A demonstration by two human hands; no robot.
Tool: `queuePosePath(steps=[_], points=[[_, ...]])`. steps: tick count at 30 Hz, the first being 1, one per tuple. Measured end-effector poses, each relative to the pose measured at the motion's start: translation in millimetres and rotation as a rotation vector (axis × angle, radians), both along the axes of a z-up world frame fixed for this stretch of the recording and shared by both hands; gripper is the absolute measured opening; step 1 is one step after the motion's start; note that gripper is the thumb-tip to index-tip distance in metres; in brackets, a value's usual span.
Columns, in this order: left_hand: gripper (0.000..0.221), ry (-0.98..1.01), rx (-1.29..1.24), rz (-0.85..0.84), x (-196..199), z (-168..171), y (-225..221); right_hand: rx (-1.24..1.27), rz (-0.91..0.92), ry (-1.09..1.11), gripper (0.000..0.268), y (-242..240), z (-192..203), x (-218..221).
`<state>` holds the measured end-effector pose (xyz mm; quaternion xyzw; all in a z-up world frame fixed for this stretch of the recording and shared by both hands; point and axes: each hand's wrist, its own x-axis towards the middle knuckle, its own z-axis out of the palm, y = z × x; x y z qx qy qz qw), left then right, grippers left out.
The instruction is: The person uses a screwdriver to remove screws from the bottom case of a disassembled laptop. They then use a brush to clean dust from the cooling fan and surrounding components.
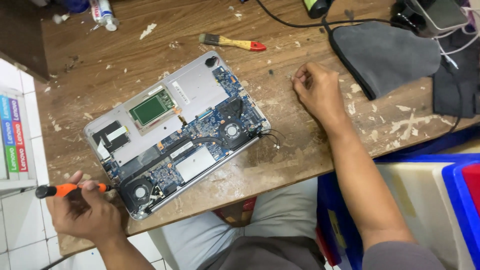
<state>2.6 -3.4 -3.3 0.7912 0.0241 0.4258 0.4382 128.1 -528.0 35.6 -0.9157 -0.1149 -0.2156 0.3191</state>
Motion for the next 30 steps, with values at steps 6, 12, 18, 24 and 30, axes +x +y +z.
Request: queuePosePath(steps=[6,12,18,24,30], points=[[0.045,0.046,0.124,0.066,-3.1,15.0,-3.7,-0.097,-0.011,-0.054,0.009,-4.4,-5.8,-1.5],[0.018,0.065,0.063,0.023,-2.4,29.8,-10.1,-0.096,0.024,-0.181,0.023,11.3,4.6,-19.3],[0.016,0.015,0.016,-0.083,-2.7,46.1,-12.5,0.003,0.346,-0.232,0.026,124.2,83.0,-63.8],[0.027,0.047,-0.112,-0.145,-5.0,39.8,-7.6,0.123,0.899,-0.071,0.018,256.2,117.3,-63.3],[0.043,-0.077,-0.154,-0.073,0.6,35.1,-8.2,0.432,1.059,0.197,0.030,357.3,64.7,-33.4]])
